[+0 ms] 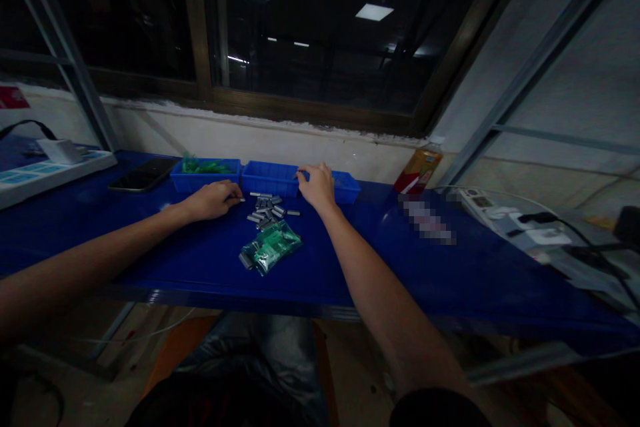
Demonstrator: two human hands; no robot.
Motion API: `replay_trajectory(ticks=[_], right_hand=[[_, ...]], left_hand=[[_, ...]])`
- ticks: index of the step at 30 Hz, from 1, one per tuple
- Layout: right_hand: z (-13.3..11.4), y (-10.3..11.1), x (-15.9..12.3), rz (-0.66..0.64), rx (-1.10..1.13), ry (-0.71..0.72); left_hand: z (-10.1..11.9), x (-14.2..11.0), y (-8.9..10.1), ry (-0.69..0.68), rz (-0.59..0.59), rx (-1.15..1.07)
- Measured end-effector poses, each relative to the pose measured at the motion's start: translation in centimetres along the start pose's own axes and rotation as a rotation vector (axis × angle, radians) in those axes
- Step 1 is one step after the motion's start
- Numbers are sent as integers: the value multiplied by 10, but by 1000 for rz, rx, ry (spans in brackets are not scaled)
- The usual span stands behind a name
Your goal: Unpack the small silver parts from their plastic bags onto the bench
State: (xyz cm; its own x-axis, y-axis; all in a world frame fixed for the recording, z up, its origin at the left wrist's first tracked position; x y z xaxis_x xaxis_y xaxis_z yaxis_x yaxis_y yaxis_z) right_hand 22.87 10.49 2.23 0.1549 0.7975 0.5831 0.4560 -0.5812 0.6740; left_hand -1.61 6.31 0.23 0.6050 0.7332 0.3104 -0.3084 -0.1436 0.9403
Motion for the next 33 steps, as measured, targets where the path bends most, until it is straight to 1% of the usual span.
replay_trajectory(ticks=[6,13,16,20,26,29,31,32,33], right_hand=[[1,-1,1,-28,-28,-6],[-1,0,2,-8,30,-6],[-2,0,1,-9,26,-18],[-3,-1,0,-9,27,0],[-10,0,-5,-3,0,10],[-24,8,-12,33,25,58],[-38,14,-20,30,65,138],[-46,15,-25,-4,87,195],[-55,16,-30,-74,105,271]], left_hand=[[9,1,0,-34,15,-73],[19,1,2,-109,38,-119],[21,1,3,-124,44,-124],[23,1,5,-129,55,-102],[25,2,6,-191,58,-88],[27,3,10,-195,94,-90],[30,2,14,-200,127,-91],[31,2,17,-201,142,-95],[33,2,19,-197,155,-103]])
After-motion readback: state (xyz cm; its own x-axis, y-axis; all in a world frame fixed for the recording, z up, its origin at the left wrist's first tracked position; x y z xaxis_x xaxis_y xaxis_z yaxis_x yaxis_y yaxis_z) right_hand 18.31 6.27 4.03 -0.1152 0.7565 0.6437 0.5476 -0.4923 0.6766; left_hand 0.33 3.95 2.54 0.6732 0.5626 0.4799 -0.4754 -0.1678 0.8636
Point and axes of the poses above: each hand's wrist, its own x-axis towards the middle knuckle, its own y-axis out of the back of the hand, z = x × y, the point moved 3 cm from there along x, towards the middle knuckle, and after that the axes turned 13 degrees about -y, right-handed, at the moved point
